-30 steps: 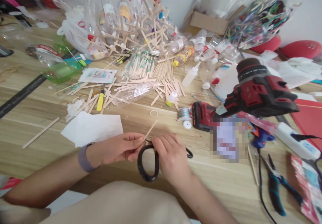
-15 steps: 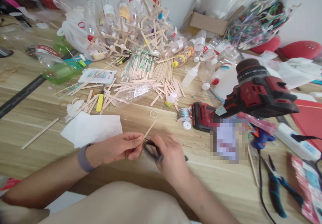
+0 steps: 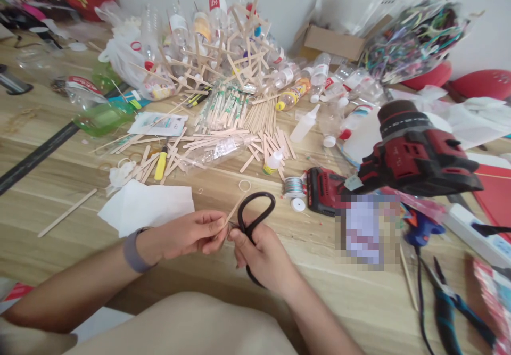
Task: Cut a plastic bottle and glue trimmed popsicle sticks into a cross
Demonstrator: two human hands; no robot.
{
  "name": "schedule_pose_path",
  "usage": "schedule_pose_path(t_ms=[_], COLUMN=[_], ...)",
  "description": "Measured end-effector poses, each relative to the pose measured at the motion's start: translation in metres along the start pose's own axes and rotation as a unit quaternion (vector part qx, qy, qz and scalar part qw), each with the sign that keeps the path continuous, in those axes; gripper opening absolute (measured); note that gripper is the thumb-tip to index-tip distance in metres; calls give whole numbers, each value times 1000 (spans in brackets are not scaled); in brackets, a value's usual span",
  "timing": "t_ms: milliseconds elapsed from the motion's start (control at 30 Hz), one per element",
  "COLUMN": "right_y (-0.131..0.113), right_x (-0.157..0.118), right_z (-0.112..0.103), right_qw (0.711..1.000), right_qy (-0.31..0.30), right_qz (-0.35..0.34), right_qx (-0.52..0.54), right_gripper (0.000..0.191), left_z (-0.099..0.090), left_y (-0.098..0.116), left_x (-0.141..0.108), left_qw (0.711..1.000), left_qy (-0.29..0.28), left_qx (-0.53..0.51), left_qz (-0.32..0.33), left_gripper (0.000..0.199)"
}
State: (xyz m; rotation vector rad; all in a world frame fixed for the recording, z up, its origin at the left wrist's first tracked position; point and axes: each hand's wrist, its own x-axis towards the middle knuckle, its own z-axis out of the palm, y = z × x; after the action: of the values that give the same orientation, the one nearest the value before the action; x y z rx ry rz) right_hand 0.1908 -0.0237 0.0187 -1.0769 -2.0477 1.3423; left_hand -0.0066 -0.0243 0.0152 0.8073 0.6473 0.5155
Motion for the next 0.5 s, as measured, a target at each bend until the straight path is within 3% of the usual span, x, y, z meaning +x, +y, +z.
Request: schedule_pose_path(t_ms=[67,133,233,300,367,433,500], right_y=[1,3,8,8,5,0,-5], right_x=[2,3,3,3,2,1,0], right_z=[1,1,0,-1,-2,-3,-4], right_qw=[999,996,961,982,999,993,991], right_qy=[-19,56,141,94,12,-46,-53], right_qz=[19,-32,-95,-49,34,88,93], right_qx=[41,-66,-219,-158,-26,62,79], right_gripper=[35,30,28,32,42,52,57], left_z=[-1,-2,-2,-1,-1,0,2], left_y=[0,-1,-2,-1,-1,-3,-6], left_x=[0,2,4,5,5,6,7], left_qw=[1000,1000,998,999,1000,999,996], left_qy=[5,16,27,28,23,15,-2], left_qx=[13,-10,-52,-34,-12,-33,-93], left_qz=[0,-4,-7,-7,-4,-3,1], left_gripper=[44,44,43,43,42,40,36])
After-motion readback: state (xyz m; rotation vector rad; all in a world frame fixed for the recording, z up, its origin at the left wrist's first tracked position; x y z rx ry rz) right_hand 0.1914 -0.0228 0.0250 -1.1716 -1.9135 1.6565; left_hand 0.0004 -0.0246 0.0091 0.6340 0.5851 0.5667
